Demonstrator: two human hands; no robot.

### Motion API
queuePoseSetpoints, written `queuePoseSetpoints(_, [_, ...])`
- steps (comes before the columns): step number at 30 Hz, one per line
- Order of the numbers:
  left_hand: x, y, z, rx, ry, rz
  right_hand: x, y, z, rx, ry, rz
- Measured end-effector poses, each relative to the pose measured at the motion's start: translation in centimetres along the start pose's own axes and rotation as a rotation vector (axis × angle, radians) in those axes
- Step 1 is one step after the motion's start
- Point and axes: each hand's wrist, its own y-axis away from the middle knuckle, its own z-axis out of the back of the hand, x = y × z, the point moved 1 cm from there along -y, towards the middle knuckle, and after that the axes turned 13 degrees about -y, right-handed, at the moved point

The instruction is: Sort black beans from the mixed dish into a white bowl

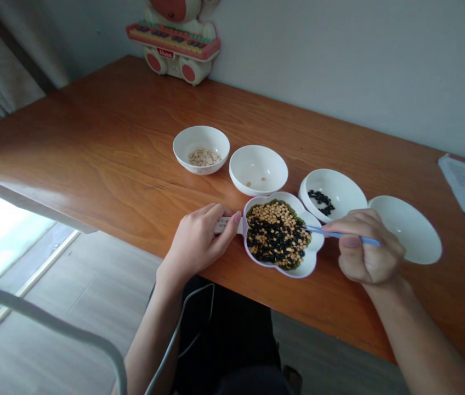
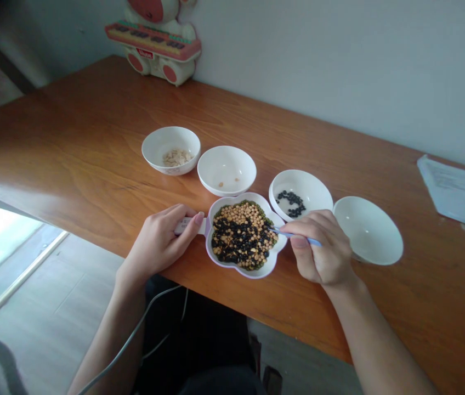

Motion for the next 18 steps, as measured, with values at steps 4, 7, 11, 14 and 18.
queuePoseSetpoints(4, [0.0, 0.0, 0.1, -0.001, 0.011, 0.001, 0.3, -0.7, -0.4, 0.012, 0.022, 0.019])
queuePoseSetpoints(7, [0.0, 0.0, 0.0, 0.004, 0.016, 0.005, 0.4, -0.8, -0.4, -0.019, 0.041, 0.020])
queuePoseSetpoints(11, [0.0, 0.0, 0.0, 0.010, 0.030, 0.007, 0.3, -0.1, -0.1, -0.138, 0.057, 0.029])
queuePoseSetpoints(14, [0.1, 0.0, -0.1, 0.010, 0.037, 0.007, 0.1, 0.5, 0.2, -0.269, 0.076, 0.044])
queuePoseSetpoints(18, [0.1, 0.0, -0.1, 0.007, 0.036, 0.004, -0.3, 0.7, 0.3, -0.446, 0.145, 0.057])
